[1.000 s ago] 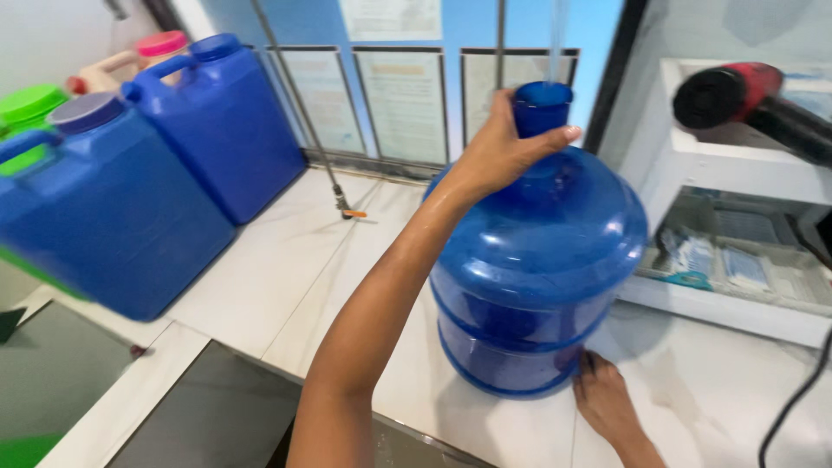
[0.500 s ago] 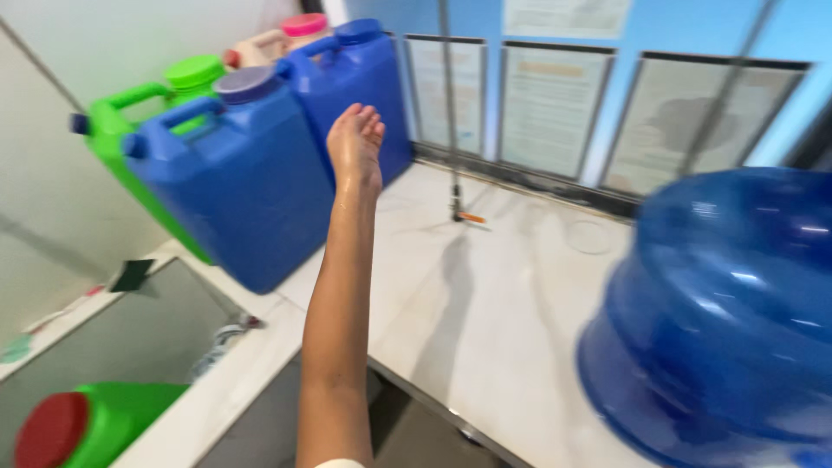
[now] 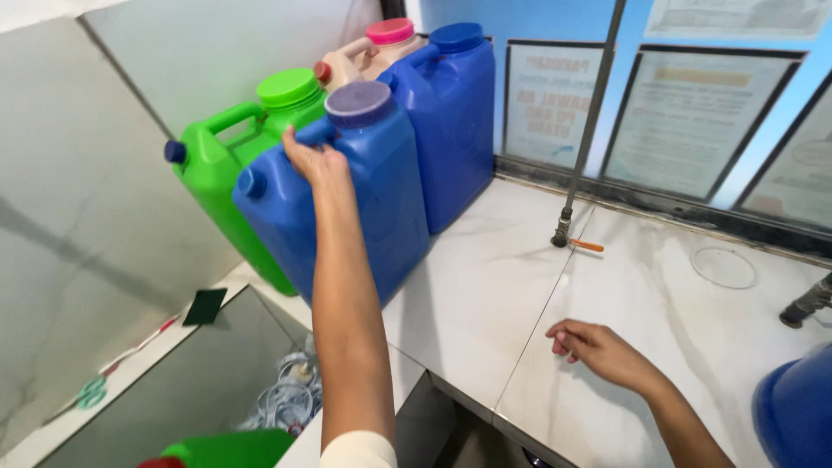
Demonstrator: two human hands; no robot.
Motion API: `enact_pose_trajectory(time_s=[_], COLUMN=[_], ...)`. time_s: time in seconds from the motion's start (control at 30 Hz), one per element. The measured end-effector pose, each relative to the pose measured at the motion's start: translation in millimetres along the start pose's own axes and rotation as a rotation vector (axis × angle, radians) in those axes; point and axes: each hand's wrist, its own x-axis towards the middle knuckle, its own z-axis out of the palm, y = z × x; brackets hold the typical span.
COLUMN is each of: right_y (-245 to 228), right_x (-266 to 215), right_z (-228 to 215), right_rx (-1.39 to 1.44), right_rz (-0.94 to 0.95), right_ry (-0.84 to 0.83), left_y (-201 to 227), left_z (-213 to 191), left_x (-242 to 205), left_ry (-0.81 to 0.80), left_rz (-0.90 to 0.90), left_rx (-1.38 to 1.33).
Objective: The person washes a green plastic jerrycan and its red cap in a sink using a sponge and a toothbrush. They scrub the exterior and interior, rinse with water, and then place the jerrycan with other containers on the floor.
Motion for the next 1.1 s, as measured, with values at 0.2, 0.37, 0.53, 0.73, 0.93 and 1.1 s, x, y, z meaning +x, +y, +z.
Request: enact_pose_trajectory(time_s=[0.2,0.37,0.53,0.73,0.93,1.1], right_y=[-52.6,-84.1,-34.5,22.9,28.7,28.1], right_x=[37.4,47.5,38.3,74.4,89.0,74.1], right_z=[-28.0,-63.5,-56.5,-24.0,20.6,16.3], right_rx=[0.519,0.657,0.586,1.257,1.178,0.973], right_rz=[-0.028,0.055,0.34,0.279,0.173,0.041], right_ry=[0.326,0.271,0.19,0.096,0.052,0.069], left_y=[-25.4,-48.9,-25.1,-44.7,-55.2,-60.6], left_z=[1.8,-21.3,-34.1,-66.0,-88.1,-85.5], left_x=[-175.7,-350.6,-424.9,-425.7,-415.7,-411.9], left_ry=[-0.499,-0.725,-1.314,-1.514,-1.505,-1.508], left_rz=[0.203,-0.288,-0.208,-0.105,-0.075,-0.101], left_rx=[0.112,0.591,0.773,1.158,1.284,1.335])
